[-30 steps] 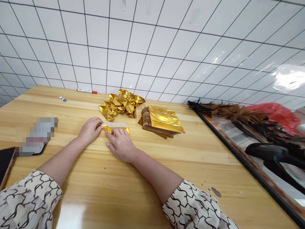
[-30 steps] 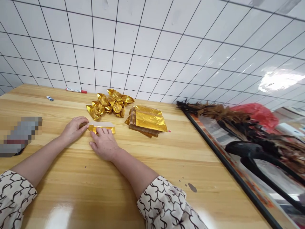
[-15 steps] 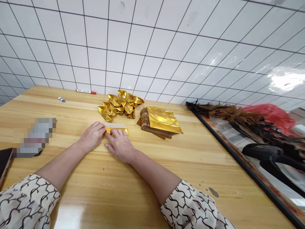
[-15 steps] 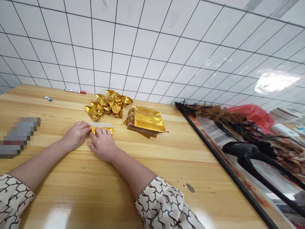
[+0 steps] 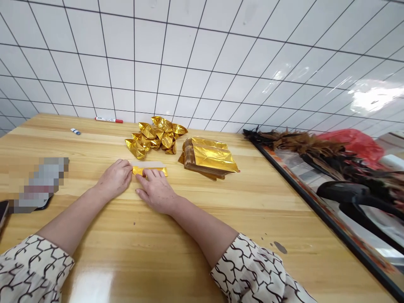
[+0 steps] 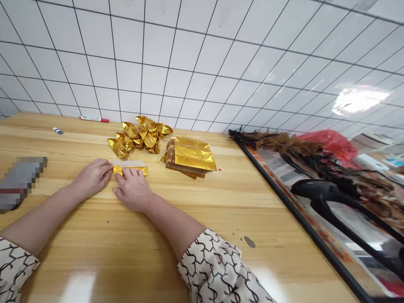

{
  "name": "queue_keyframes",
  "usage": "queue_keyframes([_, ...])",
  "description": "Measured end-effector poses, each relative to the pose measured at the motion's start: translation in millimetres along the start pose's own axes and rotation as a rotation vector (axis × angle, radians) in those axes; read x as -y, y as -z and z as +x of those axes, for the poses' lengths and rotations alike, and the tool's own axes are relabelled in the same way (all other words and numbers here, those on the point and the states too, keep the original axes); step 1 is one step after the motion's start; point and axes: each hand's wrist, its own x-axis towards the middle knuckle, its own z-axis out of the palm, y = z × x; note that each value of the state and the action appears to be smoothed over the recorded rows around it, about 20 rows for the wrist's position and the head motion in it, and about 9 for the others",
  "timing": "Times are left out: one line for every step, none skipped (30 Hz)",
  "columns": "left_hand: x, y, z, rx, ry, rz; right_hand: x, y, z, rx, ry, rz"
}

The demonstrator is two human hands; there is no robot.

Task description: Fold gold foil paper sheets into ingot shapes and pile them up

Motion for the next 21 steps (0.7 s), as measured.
queue_keyframes([0,-0.6,0,0.0,0.006,0.008,0,0,0,-0.004,0.001,0.006])
queue_keyframes([0,-1.3,0,-0.004,0.011,0.016,-1,-1,0,-0.008,0.001,0.011])
queue_keyframes([0,-2.0,0,-0.012,0.014,0.023,-1,-1,0,-0.01,0.002,0.015])
queue_keyframes([-1,-2.6,0,-0.023,0.011,0.027,-1,-1,0,-0.012,0.002,0.016])
queue_keyframes([-2,-3.2,0,-0.034,0.0,0.025,-1,-1,0,-0.012,0.002,0.013])
queue_keyframes([-4,-3.6,0,-0.042,-0.019,0.016,-1,-1,0,-0.013,0.003,0.008])
queue_keyframes([-6,-3.8,-1,-0.044,-0.046,0.0,-1,-1,0,-0.014,0.003,0.0])
queue_keyframes([-8,-4.0,-1,-0.039,-0.075,-0.02,-1,0,0,-0.014,0.003,-0.009])
queue_keyframes([-10,-4.2,-1,-0.027,-0.1,-0.041,-1,0,0,-0.011,0.005,-0.018])
queue_keyframes([-12,-4.3,-1,-0.011,-0.118,-0.057,-1,0,0,-0.008,0.006,-0.027])
queue_keyframes([-14,-4.4,-1,0.007,-0.127,-0.067,-1,0,0,-0.005,0.007,-0.033])
queue_keyframes([-15,-4.5,-1,0.022,-0.129,-0.072,-1,0,0,-0.002,0.007,-0.037])
queue_keyframes([-16,-4.7,-1,0.033,-0.127,-0.071,-1,0,0,-0.001,0.007,-0.038])
queue_keyframes([-16,-4.9,-1,0.042,-0.12,-0.067,-1,0,0,-0.002,0.007,-0.037])
queue_keyframes([-16,-5.1,-1,0.046,-0.11,-0.062,-1,0,0,-0.004,0.007,-0.035])
queue_keyframes([-16,-5.4,-1,0.049,-0.099,-0.057,-1,0,0,-0.004,0.007,-0.035])
queue_keyframes([-15,-5.7,0,0.05,-0.087,-0.052,-1,0,0,-0.003,0.007,-0.035])
queue_keyframes([-15,-6.0,0,0.049,-0.077,-0.048,-1,1,0,-0.003,0.006,-0.034])
queue_keyframes([-14,-6.3,0,0.048,-0.071,-0.043,-1,1,0,-0.001,0.005,-0.032])
queue_keyframes([-14,-6.5,1,0.045,-0.07,-0.039,-1,1,0,0.0,0.005,-0.03])
queue_keyframes([-14,-6.6,1,0.045,-0.074,-0.036,-1,1,0,0.001,0.003,-0.027])
